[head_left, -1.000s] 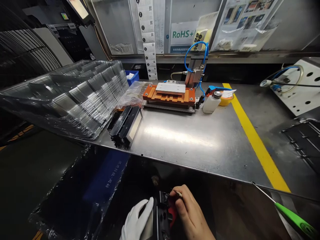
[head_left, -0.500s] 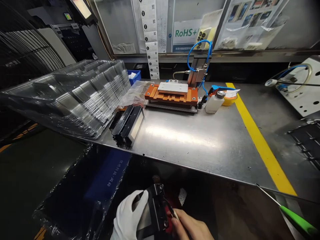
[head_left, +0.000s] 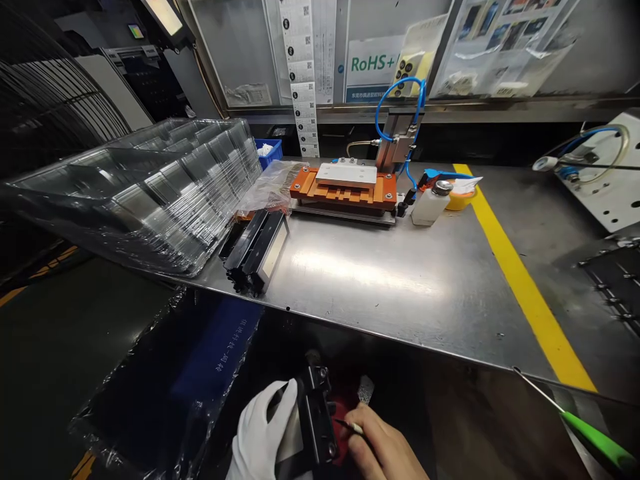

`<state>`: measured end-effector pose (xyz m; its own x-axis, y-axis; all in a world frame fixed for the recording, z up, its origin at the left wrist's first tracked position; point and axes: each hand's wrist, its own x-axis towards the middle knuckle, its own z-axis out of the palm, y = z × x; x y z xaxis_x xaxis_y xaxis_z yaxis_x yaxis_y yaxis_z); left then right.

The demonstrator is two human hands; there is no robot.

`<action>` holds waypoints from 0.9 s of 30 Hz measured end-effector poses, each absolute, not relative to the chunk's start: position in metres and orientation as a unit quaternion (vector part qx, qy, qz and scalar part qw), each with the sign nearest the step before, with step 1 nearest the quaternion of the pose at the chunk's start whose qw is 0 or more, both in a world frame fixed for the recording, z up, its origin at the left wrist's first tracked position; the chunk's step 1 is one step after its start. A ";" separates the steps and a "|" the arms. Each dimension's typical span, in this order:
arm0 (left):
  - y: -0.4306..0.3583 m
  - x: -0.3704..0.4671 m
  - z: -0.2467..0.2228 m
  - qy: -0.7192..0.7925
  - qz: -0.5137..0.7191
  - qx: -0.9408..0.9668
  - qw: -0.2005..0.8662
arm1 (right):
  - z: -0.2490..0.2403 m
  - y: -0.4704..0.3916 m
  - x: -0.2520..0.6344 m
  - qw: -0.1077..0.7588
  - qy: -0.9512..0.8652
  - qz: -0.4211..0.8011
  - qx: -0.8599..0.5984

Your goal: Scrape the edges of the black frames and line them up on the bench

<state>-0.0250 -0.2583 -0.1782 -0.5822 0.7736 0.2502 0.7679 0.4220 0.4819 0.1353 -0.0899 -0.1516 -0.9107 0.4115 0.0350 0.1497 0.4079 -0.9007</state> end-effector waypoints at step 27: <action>-0.241 -0.066 -0.149 0.785 -0.023 0.619 0.024 | -0.185 -0.104 0.127 -0.114 -0.672 0.669 -0.297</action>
